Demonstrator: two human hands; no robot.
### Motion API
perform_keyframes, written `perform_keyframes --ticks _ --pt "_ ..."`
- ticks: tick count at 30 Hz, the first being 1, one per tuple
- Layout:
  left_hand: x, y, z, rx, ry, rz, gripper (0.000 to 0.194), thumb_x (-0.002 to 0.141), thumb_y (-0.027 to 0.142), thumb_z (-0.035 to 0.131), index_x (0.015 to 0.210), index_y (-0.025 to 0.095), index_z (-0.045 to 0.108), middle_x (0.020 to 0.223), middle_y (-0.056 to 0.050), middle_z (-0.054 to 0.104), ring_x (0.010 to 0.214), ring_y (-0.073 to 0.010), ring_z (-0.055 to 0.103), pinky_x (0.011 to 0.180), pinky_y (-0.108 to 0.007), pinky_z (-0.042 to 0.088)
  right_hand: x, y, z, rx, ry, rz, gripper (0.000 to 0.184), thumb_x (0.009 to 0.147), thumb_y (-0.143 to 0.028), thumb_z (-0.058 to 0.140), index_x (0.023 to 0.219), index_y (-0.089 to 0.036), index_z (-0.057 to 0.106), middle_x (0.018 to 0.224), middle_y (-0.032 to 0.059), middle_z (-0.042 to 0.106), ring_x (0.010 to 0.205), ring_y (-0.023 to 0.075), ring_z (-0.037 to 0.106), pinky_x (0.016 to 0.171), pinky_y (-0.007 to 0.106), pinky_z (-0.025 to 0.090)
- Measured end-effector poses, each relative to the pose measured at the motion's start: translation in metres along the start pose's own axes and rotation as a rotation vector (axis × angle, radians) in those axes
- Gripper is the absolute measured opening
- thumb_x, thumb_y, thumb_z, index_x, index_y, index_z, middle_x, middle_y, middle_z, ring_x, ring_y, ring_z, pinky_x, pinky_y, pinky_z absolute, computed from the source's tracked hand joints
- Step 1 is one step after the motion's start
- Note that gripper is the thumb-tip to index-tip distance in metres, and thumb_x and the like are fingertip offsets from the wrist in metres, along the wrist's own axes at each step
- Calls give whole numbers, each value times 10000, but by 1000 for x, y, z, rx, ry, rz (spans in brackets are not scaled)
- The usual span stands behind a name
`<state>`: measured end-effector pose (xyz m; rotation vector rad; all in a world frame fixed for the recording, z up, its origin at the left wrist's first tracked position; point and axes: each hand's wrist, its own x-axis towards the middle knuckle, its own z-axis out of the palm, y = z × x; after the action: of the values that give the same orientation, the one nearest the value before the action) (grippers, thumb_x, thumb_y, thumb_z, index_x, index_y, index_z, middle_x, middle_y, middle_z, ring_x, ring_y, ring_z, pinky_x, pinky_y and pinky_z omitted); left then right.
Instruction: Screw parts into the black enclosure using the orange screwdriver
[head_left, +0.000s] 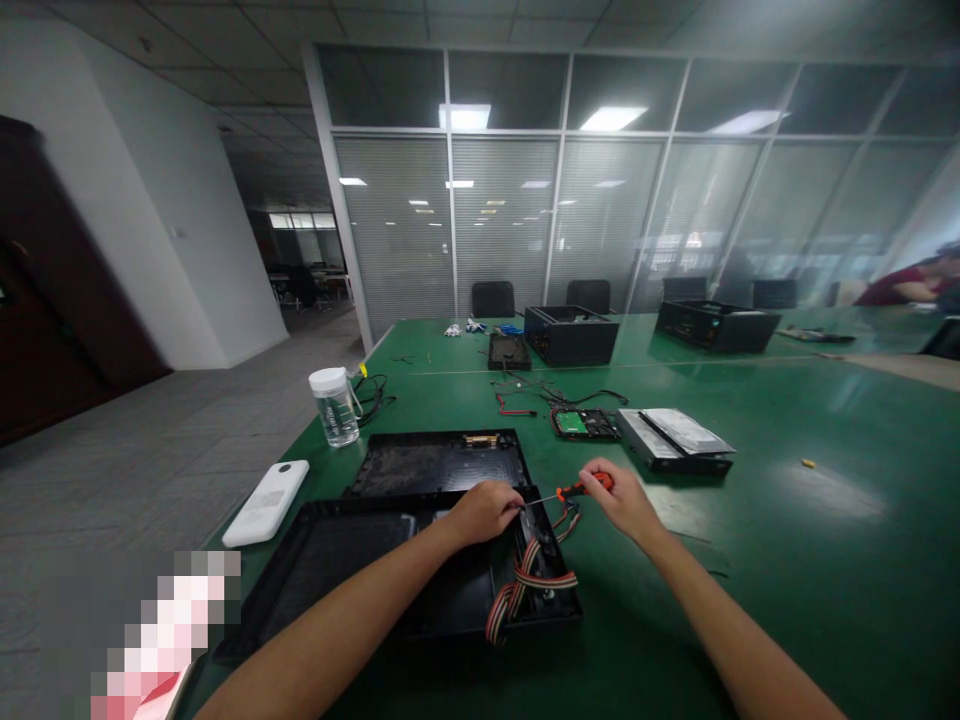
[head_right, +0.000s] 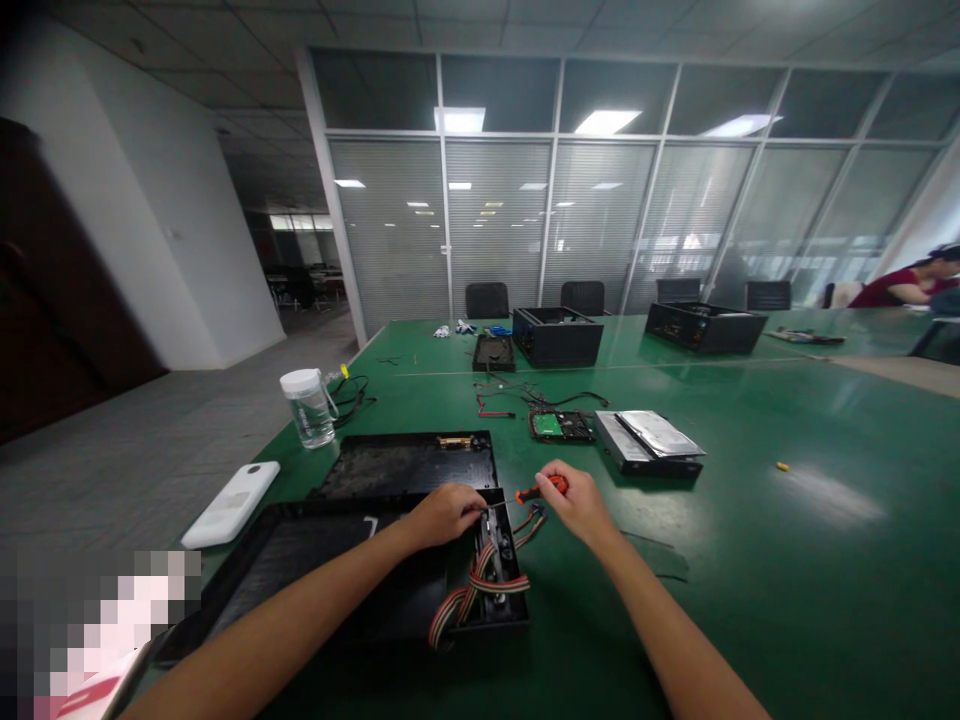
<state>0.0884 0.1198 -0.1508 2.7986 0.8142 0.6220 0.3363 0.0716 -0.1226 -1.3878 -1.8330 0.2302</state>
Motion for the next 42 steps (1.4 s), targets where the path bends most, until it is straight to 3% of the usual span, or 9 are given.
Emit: perform_keyframes --ticks 4,8,13,16,20,22,26,30,42 --pt "0 1 0 15 -7 3 138 796 144 525 882 165 631 815 -31 650 767 -156 581 729 -242 417 7 -19 -9 -178 -56 -87 349 847 -460 384 729 -188 568 646 23 590 599 146 531 598 240 356" --pt "0 2 1 40 -4 2 128 792 148 528 870 164 628 792 -30 648 746 -157 580 709 -240 415 25 -62 -23 -534 -201 -160 425 876 -477 318 701 -187 576 633 56 613 608 174 561 571 253 310" --pt "-1 1 2 64 3 7 92 798 165 532 828 160 619 786 -34 643 760 -165 582 706 -240 412 47 -111 -25 -553 -416 -370 319 877 -412 363 999 -181 547 752 63 661 671 184 599 594 249 330" --pt "-2 1 3 80 3 -5 92 798 169 529 831 159 614 802 -39 641 771 -170 582 702 -244 412 56 -124 -19 -686 -430 -338 435 882 -493 315 824 -163 592 720 114 659 685 219 617 610 276 351" --pt "-3 0 4 78 21 3 81 791 174 534 830 159 604 795 -41 633 771 -173 576 708 -251 412 62 -130 -18 -817 -366 -300 429 878 -477 322 874 -135 580 707 144 659 657 247 627 592 299 364" --pt "-3 -1 5 68 25 10 74 788 171 535 821 161 600 787 -39 628 769 -172 574 713 -251 412 63 -130 -20 -796 -390 -356 367 893 -412 314 956 -145 558 734 128 668 645 242 630 583 299 366" --pt "-3 -1 5 62 24 12 72 787 162 528 813 160 595 788 -38 629 765 -170 575 702 -249 413 61 -130 -21 -845 -410 -373 447 908 -442 243 832 -160 582 730 131 669 674 270 635 568 302 363" --pt "-4 -3 6 59 28 29 74 796 165 524 825 157 591 813 -41 637 779 -170 578 713 -251 416 60 -131 -21 -766 -449 -388 370 886 -434 325 976 -158 553 748 114 672 654 237 631 565 279 361" --pt "-4 -5 8 78 33 55 106 813 168 498 857 151 593 841 -53 640 807 -177 583 748 -265 425 60 -112 -22 -718 -414 -273 471 844 -568 354 827 -166 598 695 110 646 674 236 617 584 282 355"
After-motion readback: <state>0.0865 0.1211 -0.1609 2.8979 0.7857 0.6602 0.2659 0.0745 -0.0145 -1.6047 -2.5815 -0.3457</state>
